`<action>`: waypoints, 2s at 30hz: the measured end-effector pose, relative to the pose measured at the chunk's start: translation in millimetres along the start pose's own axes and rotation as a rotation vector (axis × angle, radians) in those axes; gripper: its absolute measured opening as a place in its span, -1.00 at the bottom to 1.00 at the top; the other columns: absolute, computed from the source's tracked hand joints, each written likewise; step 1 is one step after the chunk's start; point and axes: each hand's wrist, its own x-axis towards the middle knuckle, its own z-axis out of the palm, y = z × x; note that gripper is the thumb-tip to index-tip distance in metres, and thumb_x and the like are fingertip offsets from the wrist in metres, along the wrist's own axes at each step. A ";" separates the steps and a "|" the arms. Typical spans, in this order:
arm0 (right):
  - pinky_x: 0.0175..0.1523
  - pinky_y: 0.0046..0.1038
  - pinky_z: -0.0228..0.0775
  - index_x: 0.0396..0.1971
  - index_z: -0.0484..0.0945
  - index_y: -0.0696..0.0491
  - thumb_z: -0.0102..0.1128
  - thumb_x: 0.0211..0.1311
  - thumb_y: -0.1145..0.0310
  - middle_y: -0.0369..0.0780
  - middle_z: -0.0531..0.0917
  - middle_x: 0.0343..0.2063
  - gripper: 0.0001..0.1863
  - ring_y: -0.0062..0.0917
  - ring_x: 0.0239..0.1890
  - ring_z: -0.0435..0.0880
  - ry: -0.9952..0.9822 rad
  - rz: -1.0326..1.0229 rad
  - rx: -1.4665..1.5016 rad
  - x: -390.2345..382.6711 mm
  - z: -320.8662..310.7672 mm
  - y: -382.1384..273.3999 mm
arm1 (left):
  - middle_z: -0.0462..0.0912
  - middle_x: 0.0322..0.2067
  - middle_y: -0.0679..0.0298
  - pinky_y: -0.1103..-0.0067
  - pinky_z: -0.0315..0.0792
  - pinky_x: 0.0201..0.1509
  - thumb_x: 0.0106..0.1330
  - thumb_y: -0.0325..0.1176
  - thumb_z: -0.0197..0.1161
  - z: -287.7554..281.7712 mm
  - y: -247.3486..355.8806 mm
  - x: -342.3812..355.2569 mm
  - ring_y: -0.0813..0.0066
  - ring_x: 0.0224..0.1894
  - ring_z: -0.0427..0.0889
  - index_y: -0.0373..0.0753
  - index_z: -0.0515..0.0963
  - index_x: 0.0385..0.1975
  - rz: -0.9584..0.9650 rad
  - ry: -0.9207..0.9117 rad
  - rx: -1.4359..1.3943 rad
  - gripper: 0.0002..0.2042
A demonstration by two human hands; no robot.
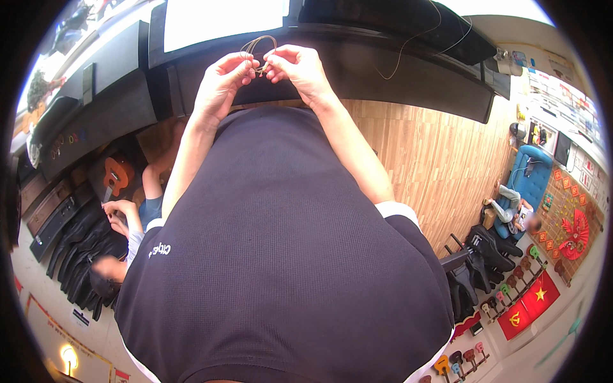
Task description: The person repeatedly bends and shapes a thin wire into circular loops by hand, holding the wire with both hands and twisting it into a round form. The person places the shaped wire on a nearby surface and repeats the process with additional wire segments.
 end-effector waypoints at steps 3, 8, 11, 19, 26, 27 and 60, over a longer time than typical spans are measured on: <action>-0.32 -0.59 0.55 -0.27 0.62 0.21 0.24 0.25 0.42 -0.18 0.67 -0.47 -0.83 -0.58 -0.45 0.66 -0.041 0.018 0.015 -0.2 1.6 -2.9 | 0.69 -0.27 0.21 0.68 0.48 -0.16 0.28 -0.43 0.28 2.7 -0.8 1.1 0.58 -0.28 0.61 -0.33 0.59 -0.13 0.023 -0.002 -0.048 -0.79; -0.34 -0.66 0.49 -0.27 0.61 0.18 0.22 0.27 0.41 -0.24 0.66 -0.47 -0.86 -0.65 -0.48 0.61 -0.018 0.019 0.035 0.3 0.3 -5.5 | 0.68 -0.22 0.20 0.67 0.49 -0.13 0.32 -0.41 0.23 2.2 0.3 4.0 0.58 -0.26 0.61 -0.34 0.57 -0.09 -0.058 -0.002 -0.063 -0.78; -0.32 -0.65 0.49 -0.28 0.61 0.17 0.23 0.27 0.40 -0.25 0.66 -0.47 -0.85 -0.66 -0.47 0.61 0.002 -0.006 0.051 1.7 -2.1 -2.1 | 0.64 -0.15 0.19 0.65 0.50 -0.08 0.37 -0.39 0.17 2.8 -1.7 6.0 0.56 -0.20 0.60 -0.34 0.53 -0.03 -0.101 -0.015 -0.094 -0.76; -0.27 -0.63 0.49 -0.27 0.61 0.16 0.24 0.26 0.39 -0.25 0.66 -0.46 -0.85 -0.65 -0.42 0.62 0.043 -0.072 0.060 5.9 -6.3 -1.2 | 0.64 -0.16 0.18 0.67 0.51 -0.10 0.38 -0.35 0.17 7.7 1.7 7.2 0.52 -0.17 0.64 -0.34 0.47 0.07 -0.169 -0.029 -0.076 -0.68; -0.26 -0.64 0.47 -0.22 0.60 0.13 0.29 0.19 0.43 -0.25 0.67 -0.39 -0.82 -0.65 -0.34 0.64 0.033 -0.080 -0.097 9.0 -5.1 1.0 | 0.66 -0.32 0.26 0.77 0.46 -0.26 0.34 -0.37 0.22 2.7 -6.6 7.7 0.63 -0.37 0.58 -0.34 0.58 -0.08 -0.074 0.074 0.132 -0.77; -0.24 -0.66 0.45 -0.18 0.59 0.11 0.29 0.19 0.44 -0.27 0.66 -0.37 -0.80 -0.67 -0.32 0.63 0.039 -0.081 -0.141 9.3 -5.9 1.6 | 0.66 -0.36 0.29 0.78 0.44 -0.29 0.33 -0.38 0.23 3.8 -4.8 7.2 0.65 -0.40 0.55 -0.32 0.61 -0.12 -0.055 0.098 0.245 -0.80; -0.37 -0.72 0.36 -0.36 0.53 0.09 0.18 0.24 0.53 -0.37 0.56 -0.50 -0.97 -0.79 -0.51 0.46 -0.078 -0.044 -0.244 -5.8 1.8 -13.1 | 0.64 -0.35 0.22 0.73 0.54 -0.32 0.39 -0.39 0.16 14.5 0.5 -1.2 0.58 -0.42 0.66 -0.34 0.57 -0.15 0.049 0.019 0.273 -0.82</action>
